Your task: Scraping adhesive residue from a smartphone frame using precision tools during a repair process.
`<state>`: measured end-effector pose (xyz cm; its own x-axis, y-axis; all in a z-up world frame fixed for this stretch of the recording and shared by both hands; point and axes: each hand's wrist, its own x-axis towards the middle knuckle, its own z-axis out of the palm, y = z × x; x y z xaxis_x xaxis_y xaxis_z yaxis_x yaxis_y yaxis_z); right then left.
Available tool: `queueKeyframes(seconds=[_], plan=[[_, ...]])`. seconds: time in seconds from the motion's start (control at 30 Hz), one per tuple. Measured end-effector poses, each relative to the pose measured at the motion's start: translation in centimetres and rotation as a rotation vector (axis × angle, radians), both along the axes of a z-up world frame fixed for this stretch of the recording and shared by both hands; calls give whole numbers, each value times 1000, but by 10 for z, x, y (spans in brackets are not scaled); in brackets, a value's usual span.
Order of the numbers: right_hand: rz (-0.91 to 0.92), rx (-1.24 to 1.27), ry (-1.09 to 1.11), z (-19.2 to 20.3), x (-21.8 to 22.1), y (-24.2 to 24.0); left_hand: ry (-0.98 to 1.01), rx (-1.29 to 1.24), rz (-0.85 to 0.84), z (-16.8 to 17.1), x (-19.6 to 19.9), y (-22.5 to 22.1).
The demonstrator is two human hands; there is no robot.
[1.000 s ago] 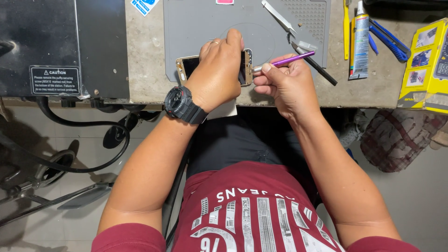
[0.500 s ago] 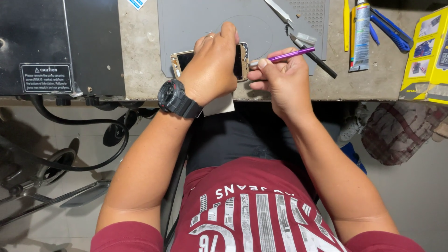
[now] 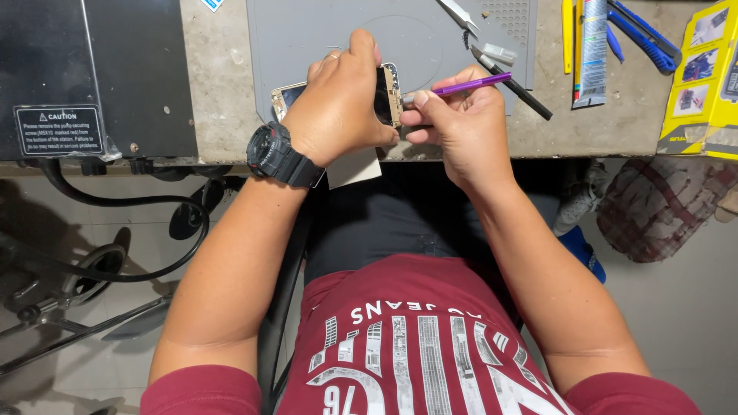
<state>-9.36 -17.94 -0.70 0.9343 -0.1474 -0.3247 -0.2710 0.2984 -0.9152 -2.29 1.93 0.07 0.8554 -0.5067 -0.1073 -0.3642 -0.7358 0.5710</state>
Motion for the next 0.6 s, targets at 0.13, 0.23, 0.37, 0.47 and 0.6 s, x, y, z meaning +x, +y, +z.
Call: queueKeyframes(seconds=[0.13, 0.23, 0.37, 0.47, 0.6], plan=[[-6, -12, -11, 1, -2, 1, -40, 17, 6, -4, -1, -3], [-4, 3, -29, 3, -4, 1, -40, 13, 11, -3, -3, -3], [6, -93, -42, 10, -8, 2, -36, -10, 3, 6, -6, -3], [10, -196, -112, 15, -13, -1, -56, -40, 7, 15, -9, -5], [-8, -198, -197, 14, -16, -5, -143, -95, -19, 16, -12, -8]])
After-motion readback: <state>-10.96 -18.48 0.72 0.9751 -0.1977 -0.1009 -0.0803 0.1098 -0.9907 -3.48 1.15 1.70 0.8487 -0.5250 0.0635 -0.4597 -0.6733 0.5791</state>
